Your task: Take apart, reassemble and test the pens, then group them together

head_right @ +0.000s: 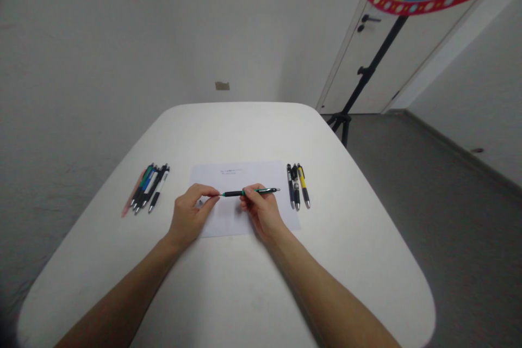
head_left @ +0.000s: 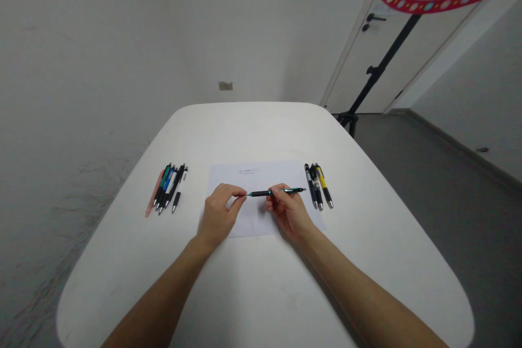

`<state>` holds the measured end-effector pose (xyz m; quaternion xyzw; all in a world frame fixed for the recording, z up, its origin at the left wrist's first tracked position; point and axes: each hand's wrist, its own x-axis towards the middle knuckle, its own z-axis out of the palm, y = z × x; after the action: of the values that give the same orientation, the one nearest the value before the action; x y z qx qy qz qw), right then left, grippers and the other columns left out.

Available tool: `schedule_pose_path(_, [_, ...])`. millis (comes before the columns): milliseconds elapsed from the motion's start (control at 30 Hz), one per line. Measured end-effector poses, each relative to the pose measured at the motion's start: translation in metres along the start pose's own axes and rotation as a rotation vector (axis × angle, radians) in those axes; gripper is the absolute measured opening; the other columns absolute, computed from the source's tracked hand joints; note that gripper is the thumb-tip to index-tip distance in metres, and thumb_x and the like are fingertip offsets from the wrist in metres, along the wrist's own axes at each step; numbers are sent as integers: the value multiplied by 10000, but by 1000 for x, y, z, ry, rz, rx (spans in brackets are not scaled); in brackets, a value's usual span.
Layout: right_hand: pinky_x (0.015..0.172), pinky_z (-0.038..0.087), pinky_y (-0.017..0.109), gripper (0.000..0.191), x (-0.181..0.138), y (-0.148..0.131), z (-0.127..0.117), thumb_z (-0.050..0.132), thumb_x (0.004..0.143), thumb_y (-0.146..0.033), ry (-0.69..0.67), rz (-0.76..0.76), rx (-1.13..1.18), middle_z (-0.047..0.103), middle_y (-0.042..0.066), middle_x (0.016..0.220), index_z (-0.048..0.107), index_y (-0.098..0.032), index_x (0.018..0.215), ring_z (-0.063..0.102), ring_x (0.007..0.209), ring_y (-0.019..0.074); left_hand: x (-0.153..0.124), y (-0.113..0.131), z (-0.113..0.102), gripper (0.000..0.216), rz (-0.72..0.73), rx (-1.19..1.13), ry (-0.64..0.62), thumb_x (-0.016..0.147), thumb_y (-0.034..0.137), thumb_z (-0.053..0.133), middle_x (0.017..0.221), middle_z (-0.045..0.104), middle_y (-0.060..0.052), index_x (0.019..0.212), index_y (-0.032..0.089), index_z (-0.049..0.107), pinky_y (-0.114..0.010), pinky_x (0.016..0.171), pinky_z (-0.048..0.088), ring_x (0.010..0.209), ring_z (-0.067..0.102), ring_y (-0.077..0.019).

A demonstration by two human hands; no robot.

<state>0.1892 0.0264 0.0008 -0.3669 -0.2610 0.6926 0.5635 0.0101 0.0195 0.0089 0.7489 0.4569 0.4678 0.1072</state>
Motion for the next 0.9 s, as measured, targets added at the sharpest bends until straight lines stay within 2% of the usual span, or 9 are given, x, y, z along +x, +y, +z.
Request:
schedule_pose_path(300, [512,409,227,364,0,-1,-1,888,569,-413,-3,-1,-28,622,-15,586,627,-180,670,525,538,97,-2,-2,0,48,-44,13,-12,846,149,645,800,707,-15,867,186,668,-275,724,529,759,664,-155])
schedule_pose_path(600, [517,408,240,344,0,-2,0,871,584,-417,-8,-35,-62,623,-15,580,625,-188,662,523,537,107,-1,-1,2,54,-183,-74,-40,837,177,639,806,726,-10,876,194,673,-249,665,533,729,675,-148])
schedule_pose_path(700, [512,407,242,344,0,-3,0,869,586,-412,-5,-36,-64,621,-13,579,619,-189,662,526,539,112,-1,0,1,55,-141,-66,-41,839,162,632,805,720,-11,871,191,666,-253,689,533,742,673,-149])
schedule_pose_path(900, [505,415,251,333,-1,-3,-1,867,593,-401,-13,-24,-64,625,-7,583,623,-184,657,526,541,118,-1,2,-3,96,48,40,-59,879,135,577,785,694,-18,848,195,645,-273,695,514,742,646,-155])
